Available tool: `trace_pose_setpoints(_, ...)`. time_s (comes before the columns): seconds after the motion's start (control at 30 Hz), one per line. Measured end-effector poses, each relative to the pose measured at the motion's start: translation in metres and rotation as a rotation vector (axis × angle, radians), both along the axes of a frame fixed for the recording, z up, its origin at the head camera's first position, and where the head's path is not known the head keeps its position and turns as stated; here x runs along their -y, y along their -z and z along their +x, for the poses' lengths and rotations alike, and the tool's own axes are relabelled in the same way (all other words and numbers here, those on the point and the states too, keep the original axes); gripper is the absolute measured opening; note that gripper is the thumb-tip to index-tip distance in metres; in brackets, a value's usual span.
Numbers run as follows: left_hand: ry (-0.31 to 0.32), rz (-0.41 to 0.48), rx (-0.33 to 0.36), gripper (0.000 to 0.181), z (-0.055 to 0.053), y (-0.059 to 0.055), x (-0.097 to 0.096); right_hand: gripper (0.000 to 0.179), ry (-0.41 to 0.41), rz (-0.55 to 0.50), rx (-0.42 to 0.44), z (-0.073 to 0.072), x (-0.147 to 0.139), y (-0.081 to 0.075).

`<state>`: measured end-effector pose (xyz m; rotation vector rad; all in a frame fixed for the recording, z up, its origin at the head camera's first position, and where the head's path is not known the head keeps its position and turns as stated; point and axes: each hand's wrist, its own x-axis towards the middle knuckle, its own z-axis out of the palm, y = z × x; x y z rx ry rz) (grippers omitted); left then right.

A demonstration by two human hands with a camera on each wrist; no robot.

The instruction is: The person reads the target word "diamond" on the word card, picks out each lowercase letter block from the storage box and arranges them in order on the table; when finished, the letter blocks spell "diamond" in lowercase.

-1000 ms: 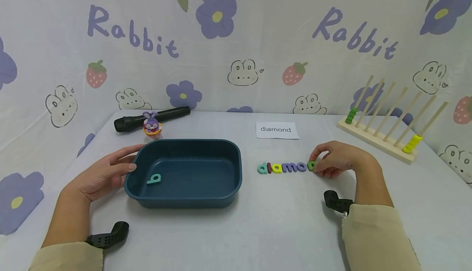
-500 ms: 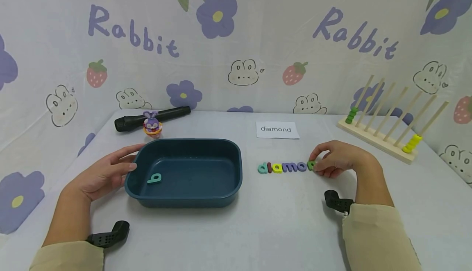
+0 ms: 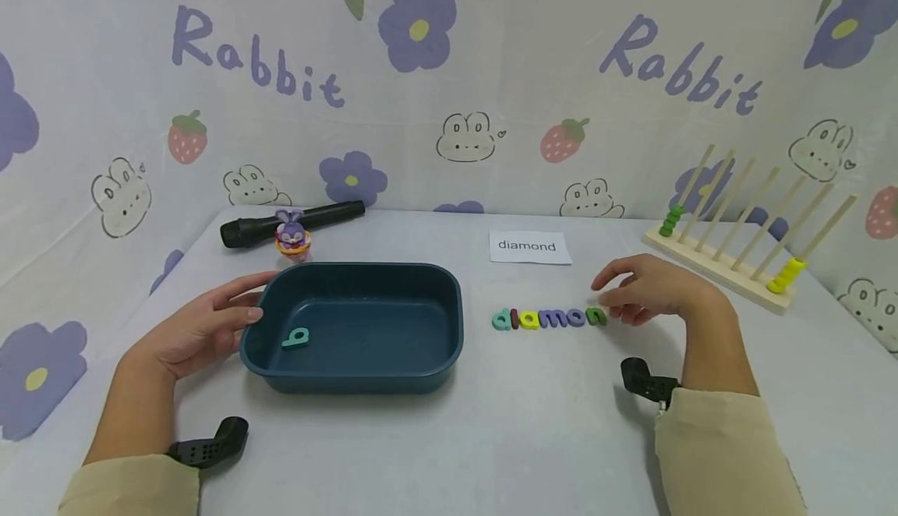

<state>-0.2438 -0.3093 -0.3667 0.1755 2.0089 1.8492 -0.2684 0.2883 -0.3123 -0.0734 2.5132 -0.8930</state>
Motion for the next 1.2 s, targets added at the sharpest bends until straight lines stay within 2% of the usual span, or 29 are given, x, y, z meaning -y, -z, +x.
trace_pose_setpoints(0.17,-0.002,0.006,0.0,0.063,0.0,0.0,0.001,0.04,-0.046,-0.002,-0.147,0.007,0.014,-0.018)
trace_pose_setpoints(0.27,-0.004,0.007,0.003,0.063,0.0,0.001,0.002,0.034,-0.071,-0.041,-0.24,0.011,0.025,-0.027)
trace_pose_setpoints(0.43,-0.008,-0.001,-0.001,0.064,0.001,0.001,0.002,0.024,-0.117,-0.202,-0.385,0.015,0.05,-0.041)
trace_pose_setpoints(0.57,-0.013,-0.004,-0.003,0.064,0.0,0.0,0.002,0.022,-0.167,-0.321,-0.449,0.014,0.075,-0.05)
trace_pose_setpoints(0.7,-0.012,-0.011,-0.012,0.064,0.001,-0.001,0.001,0.02,-0.227,-0.357,-0.455,0.011,0.1,-0.056)
trace_pose_setpoints(0.97,-0.006,-0.019,-0.019,0.065,0.002,-0.001,-0.001,0.02,-0.379,-0.371,-0.385,-0.002,0.152,-0.064)
trace_pose_setpoints(1.2,-0.009,-0.032,-0.027,0.066,0.002,-0.001,-0.001,0.021,-0.465,-0.364,-0.332,-0.011,0.186,-0.072)
